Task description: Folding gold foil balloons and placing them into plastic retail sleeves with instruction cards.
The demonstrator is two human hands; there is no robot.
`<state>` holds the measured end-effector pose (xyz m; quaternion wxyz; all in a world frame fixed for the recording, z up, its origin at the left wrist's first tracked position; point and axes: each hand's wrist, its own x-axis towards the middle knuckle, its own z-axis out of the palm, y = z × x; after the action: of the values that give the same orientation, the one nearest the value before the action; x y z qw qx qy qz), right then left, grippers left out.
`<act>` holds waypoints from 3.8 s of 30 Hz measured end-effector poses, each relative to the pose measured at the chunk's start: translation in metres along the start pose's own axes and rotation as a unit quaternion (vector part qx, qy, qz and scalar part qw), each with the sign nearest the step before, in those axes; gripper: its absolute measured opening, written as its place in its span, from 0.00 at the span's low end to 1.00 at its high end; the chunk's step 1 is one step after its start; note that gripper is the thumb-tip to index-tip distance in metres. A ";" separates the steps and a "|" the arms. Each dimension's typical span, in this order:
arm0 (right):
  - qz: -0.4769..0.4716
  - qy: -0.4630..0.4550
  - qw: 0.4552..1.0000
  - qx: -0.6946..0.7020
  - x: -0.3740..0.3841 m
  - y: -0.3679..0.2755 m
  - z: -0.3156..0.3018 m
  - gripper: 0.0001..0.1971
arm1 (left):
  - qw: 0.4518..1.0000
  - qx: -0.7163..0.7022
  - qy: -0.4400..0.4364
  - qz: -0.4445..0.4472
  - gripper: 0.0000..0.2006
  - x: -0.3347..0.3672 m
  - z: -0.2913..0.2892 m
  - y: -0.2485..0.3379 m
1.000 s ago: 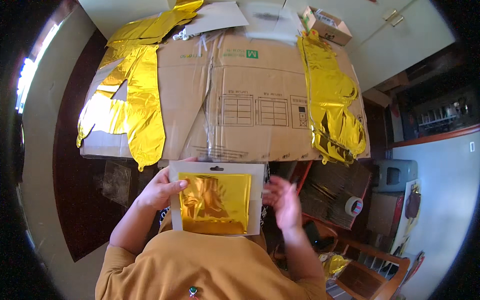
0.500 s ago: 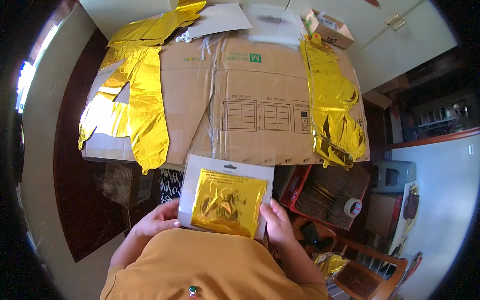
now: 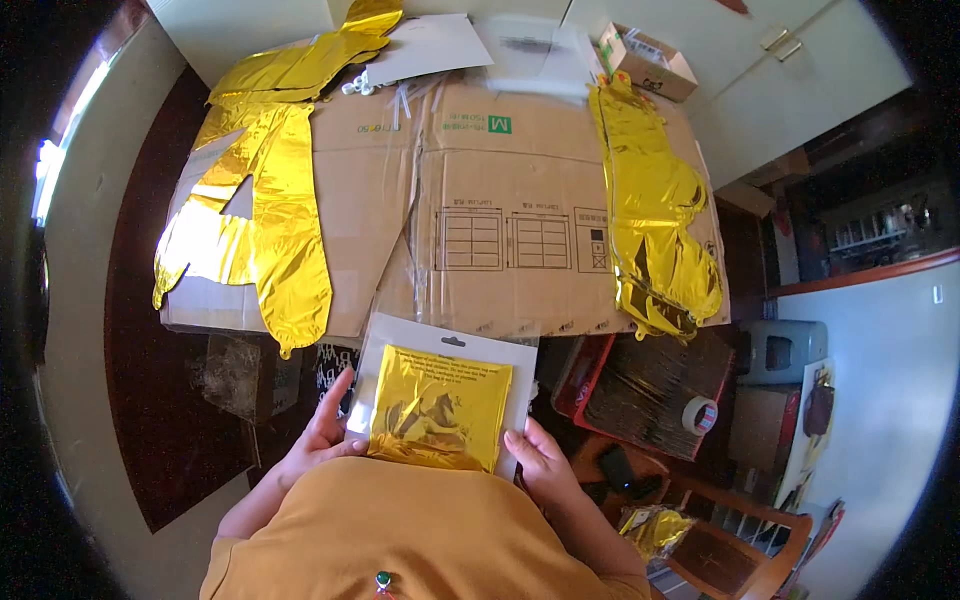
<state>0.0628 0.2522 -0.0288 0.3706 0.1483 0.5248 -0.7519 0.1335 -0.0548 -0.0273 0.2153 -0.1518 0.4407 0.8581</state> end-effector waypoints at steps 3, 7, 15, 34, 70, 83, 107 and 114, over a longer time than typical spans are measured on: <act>-0.004 -0.018 1.000 -0.020 0.004 0.004 -0.016 0.18 | 0.997 0.032 -0.059 0.024 0.53 0.003 -0.011 -0.003; -0.017 -0.009 1.000 -0.001 0.043 0.008 -0.037 0.18 | 0.988 0.097 -0.078 0.091 0.58 0.028 -0.005 0.006; -0.076 -0.149 0.985 0.046 0.055 -0.028 -0.023 0.36 | 0.937 0.306 0.017 0.168 0.51 0.055 0.003 0.008; -0.142 -0.143 0.979 0.011 0.050 -0.025 -0.025 0.54 | 0.919 0.332 0.026 0.211 0.54 0.064 0.006 -0.002; -0.149 -0.077 0.974 0.152 0.078 0.023 -0.044 0.14 | 0.881 0.469 0.058 0.024 0.46 0.074 0.033 0.021; -0.146 -0.102 0.980 0.094 0.071 0.025 -0.047 0.14 | 0.791 0.603 -0.058 0.088 0.12 0.218 0.039 0.138; -0.080 -0.047 0.990 0.110 0.066 0.040 -0.044 0.14 | 0.838 0.545 -0.005 0.030 0.09 0.213 0.032 0.127; -0.082 -0.066 0.989 0.103 0.068 0.041 -0.048 0.14 | 0.837 0.547 -0.001 0.016 0.10 0.213 0.033 0.128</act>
<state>0.0380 0.2612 -0.1180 0.3244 0.0925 0.4292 -0.8379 -0.1167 -0.0437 -0.0164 0.2496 -0.0017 0.8404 0.4811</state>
